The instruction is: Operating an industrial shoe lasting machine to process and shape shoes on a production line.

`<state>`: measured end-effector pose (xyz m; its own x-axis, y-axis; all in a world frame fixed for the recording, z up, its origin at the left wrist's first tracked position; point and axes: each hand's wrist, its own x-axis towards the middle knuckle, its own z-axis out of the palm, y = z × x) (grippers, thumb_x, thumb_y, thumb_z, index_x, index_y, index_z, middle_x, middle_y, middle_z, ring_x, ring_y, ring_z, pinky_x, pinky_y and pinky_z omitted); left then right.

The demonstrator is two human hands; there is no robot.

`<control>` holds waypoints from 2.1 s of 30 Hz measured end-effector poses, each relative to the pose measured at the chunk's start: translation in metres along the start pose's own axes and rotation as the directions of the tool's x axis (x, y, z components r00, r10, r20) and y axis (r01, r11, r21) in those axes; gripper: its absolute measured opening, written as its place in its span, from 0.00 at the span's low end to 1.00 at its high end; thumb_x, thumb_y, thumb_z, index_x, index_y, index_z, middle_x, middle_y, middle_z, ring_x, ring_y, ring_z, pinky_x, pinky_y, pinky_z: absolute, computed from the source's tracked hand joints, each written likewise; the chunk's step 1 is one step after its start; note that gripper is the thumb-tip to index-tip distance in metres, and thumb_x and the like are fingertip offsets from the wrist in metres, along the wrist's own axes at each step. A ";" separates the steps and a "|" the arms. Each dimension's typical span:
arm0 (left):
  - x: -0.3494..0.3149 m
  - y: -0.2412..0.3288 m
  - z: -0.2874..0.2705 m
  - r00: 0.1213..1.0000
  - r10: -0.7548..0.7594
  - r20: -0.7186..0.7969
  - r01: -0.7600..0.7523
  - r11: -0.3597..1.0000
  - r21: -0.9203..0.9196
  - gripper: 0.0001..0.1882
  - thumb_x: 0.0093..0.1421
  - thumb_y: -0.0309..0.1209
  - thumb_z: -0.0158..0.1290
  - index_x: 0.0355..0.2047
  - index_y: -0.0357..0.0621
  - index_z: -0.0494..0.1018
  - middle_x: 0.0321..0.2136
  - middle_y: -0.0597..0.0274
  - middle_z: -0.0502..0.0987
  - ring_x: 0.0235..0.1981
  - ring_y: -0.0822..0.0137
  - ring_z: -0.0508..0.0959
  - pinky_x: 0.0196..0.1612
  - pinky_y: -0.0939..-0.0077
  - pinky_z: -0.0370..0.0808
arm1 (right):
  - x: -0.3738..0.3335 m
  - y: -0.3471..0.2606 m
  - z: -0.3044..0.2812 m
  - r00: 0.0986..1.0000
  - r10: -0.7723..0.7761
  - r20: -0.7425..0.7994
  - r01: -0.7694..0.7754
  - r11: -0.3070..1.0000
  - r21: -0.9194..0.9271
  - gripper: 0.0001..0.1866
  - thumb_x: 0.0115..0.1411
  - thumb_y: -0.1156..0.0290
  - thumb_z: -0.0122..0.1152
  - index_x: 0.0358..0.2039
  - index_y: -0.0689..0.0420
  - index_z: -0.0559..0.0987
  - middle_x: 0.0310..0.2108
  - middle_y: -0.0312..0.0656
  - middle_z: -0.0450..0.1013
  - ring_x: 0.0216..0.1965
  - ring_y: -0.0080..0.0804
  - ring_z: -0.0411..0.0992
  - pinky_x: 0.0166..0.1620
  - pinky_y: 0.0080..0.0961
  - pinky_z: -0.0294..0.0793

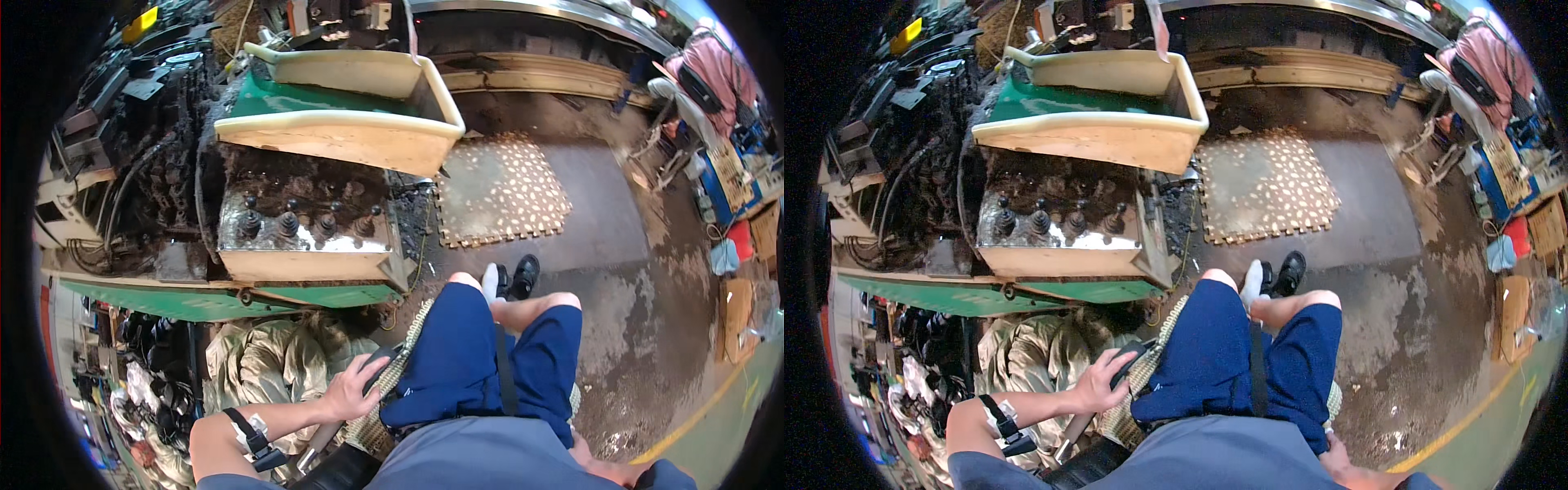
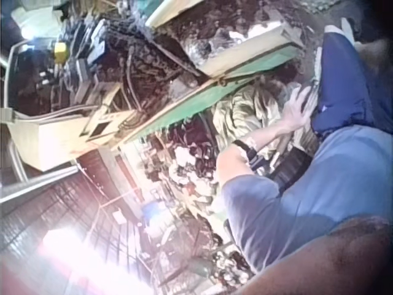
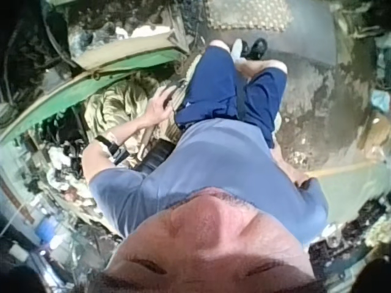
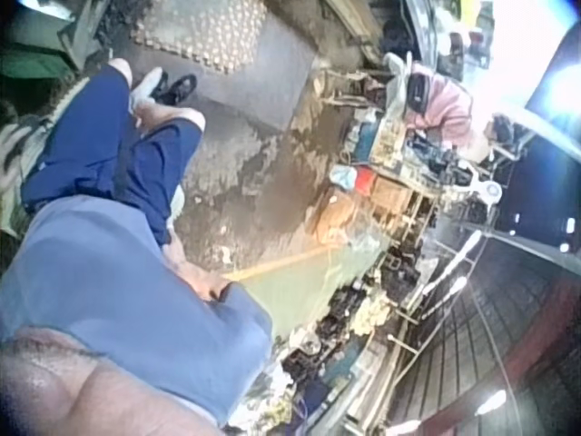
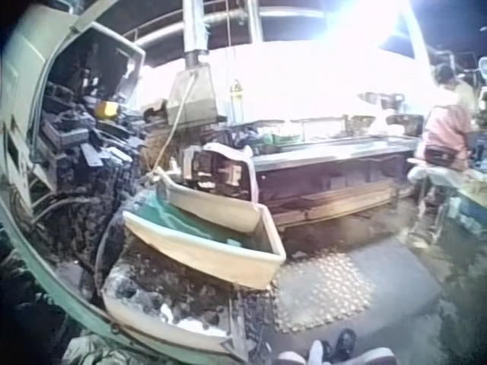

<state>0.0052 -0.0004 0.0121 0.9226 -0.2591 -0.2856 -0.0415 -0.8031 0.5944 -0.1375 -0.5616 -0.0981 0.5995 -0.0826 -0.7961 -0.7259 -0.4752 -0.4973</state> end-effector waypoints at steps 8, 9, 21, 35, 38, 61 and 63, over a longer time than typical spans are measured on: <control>0.001 0.002 0.007 0.994 0.091 -0.065 -0.091 0.996 0.009 0.35 0.55 0.32 0.57 0.65 0.52 0.64 0.57 0.42 0.68 0.52 0.39 0.76 0.53 0.52 0.77 | -0.025 -0.036 0.004 0.983 0.182 0.004 -0.174 0.935 0.310 0.27 0.61 0.64 0.67 0.58 0.60 0.73 0.45 0.43 0.78 0.42 0.30 0.77 0.44 0.27 0.78; 0.000 0.001 0.007 0.994 0.085 -0.073 -0.085 0.996 0.002 0.35 0.55 0.32 0.57 0.65 0.52 0.64 0.57 0.42 0.68 0.51 0.39 0.76 0.53 0.52 0.77 | -0.030 -0.054 0.007 0.984 0.177 0.000 -0.164 0.913 0.374 0.25 0.61 0.65 0.67 0.57 0.59 0.73 0.44 0.42 0.78 0.40 0.26 0.76 0.41 0.25 0.77; 0.004 0.001 0.010 0.990 0.097 -0.100 -0.094 0.995 0.034 0.35 0.55 0.32 0.58 0.65 0.52 0.65 0.56 0.40 0.69 0.49 0.36 0.77 0.50 0.49 0.78 | -0.033 -0.054 0.005 0.988 0.155 -0.022 -0.126 0.866 0.485 0.30 0.58 0.66 0.71 0.58 0.62 0.73 0.49 0.41 0.77 0.48 0.28 0.74 0.50 0.26 0.74; 0.002 0.007 0.010 0.984 0.135 -0.115 -0.131 0.991 0.041 0.33 0.56 0.31 0.58 0.63 0.49 0.66 0.52 0.41 0.70 0.45 0.39 0.79 0.45 0.53 0.79 | -0.023 -0.025 0.009 0.967 0.228 -0.118 -0.131 0.834 0.536 0.36 0.59 0.79 0.63 0.68 0.60 0.64 0.51 0.44 0.76 0.47 0.29 0.74 0.48 0.28 0.76; 0.017 0.007 0.014 0.990 0.070 -0.119 -0.073 0.997 -0.025 0.32 0.56 0.33 0.59 0.62 0.49 0.68 0.45 0.44 0.77 0.44 0.44 0.81 0.45 0.57 0.79 | -0.016 -0.003 0.010 0.937 0.148 -0.315 0.029 0.869 0.494 0.38 0.59 0.80 0.63 0.70 0.57 0.62 0.48 0.44 0.75 0.45 0.32 0.75 0.44 0.31 0.77; 0.485 0.256 -0.174 0.873 -0.334 0.354 0.457 0.813 -0.360 0.23 0.62 0.40 0.58 0.56 0.46 0.75 0.50 0.49 0.79 0.47 0.48 0.79 0.49 0.54 0.77 | 0.176 -0.464 -0.337 0.648 -0.294 -0.702 0.376 0.926 -0.041 0.27 0.66 0.70 0.54 0.65 0.57 0.67 0.55 0.47 0.77 0.43 0.35 0.77 0.50 0.31 0.76; 0.475 0.291 -0.176 0.870 -0.324 0.373 0.482 0.721 -0.497 0.23 0.63 0.40 0.58 0.57 0.47 0.74 0.50 0.49 0.79 0.47 0.48 0.80 0.49 0.54 0.77 | 0.161 -0.568 -0.368 0.531 -0.354 -0.770 0.568 0.823 0.014 0.21 0.64 0.65 0.55 0.58 0.54 0.75 0.46 0.50 0.79 0.46 0.37 0.78 0.52 0.35 0.76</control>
<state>0.4990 -0.2624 0.1819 0.6727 -0.1655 -0.7212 0.6053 -0.4374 0.6650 0.4949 -0.6273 0.1832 0.8349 -0.5501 0.0182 -0.2615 -0.4256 -0.8663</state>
